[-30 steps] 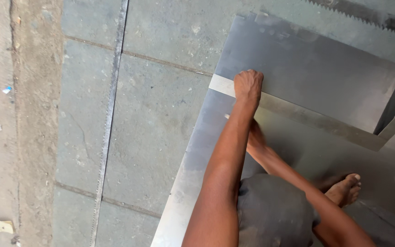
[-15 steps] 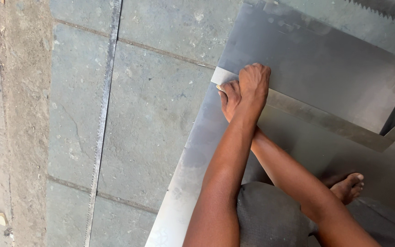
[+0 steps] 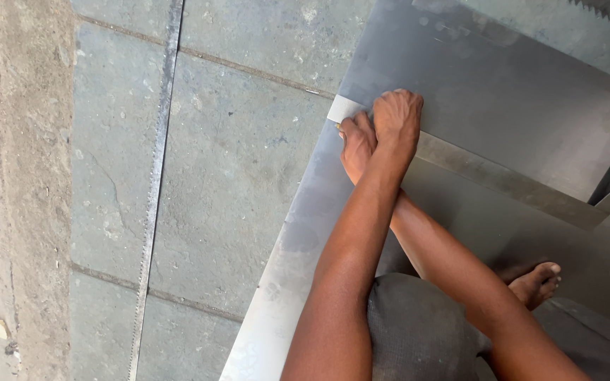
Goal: The person uses a straight edge and a pencil to mark lines on a large metal sheet while sitting on the floor.
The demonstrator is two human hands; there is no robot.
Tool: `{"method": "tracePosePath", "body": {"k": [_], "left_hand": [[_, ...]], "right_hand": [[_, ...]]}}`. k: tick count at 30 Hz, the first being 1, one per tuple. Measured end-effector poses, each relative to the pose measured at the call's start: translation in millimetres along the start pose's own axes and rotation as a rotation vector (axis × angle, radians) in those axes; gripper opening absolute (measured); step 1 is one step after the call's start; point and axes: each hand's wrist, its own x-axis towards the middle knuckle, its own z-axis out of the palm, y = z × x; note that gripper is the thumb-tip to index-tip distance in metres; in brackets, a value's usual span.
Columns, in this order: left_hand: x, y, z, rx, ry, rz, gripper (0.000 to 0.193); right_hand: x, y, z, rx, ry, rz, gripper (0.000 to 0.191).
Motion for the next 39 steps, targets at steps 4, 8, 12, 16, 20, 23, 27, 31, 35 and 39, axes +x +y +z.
{"method": "tracePosePath", "body": {"k": [4,8,12,16,20,23,27,31,35,39], "left_hand": [[-1,1,0,-0.001,0.022,-0.006,0.01],[-1,1,0,-0.001,0.038,-0.014,0.009],[-1,0,2,-0.004,0.031,-0.014,0.01],[0,-2,2,-0.03,0.047,-0.011,0.011],[1,-3,0,-0.036,0.062,-0.012,0.01],[-2,-3,-1,-0.029,0.052,-0.019,0.008],[-5,-2,-1,-0.054,0.04,-0.029,0.012],[-3,-2,-5,-0.057,0.086,-0.028,0.012],[-2,-4,-8,-0.02,0.031,-0.015,0.011],[-4,-6,-11,-0.03,0.064,0.004,0.01]], "right_hand": [[-3,-1,-1,0.042,0.058,-0.009,0.009],[-13,1,0,0.085,0.2,-0.124,0.01],[-17,3,2,0.061,0.169,-0.096,0.011],[-17,3,2,0.037,0.172,-0.099,0.011],[-13,1,2,0.029,0.155,-0.094,0.014],[-7,-3,1,-0.026,0.064,-0.001,0.009],[-10,-5,2,0.072,-0.14,0.107,0.009],[-31,-4,6,0.134,-0.655,0.17,0.009],[-32,3,10,0.287,0.131,0.039,0.008],[-20,6,8,0.174,0.223,-0.08,0.011]]}}
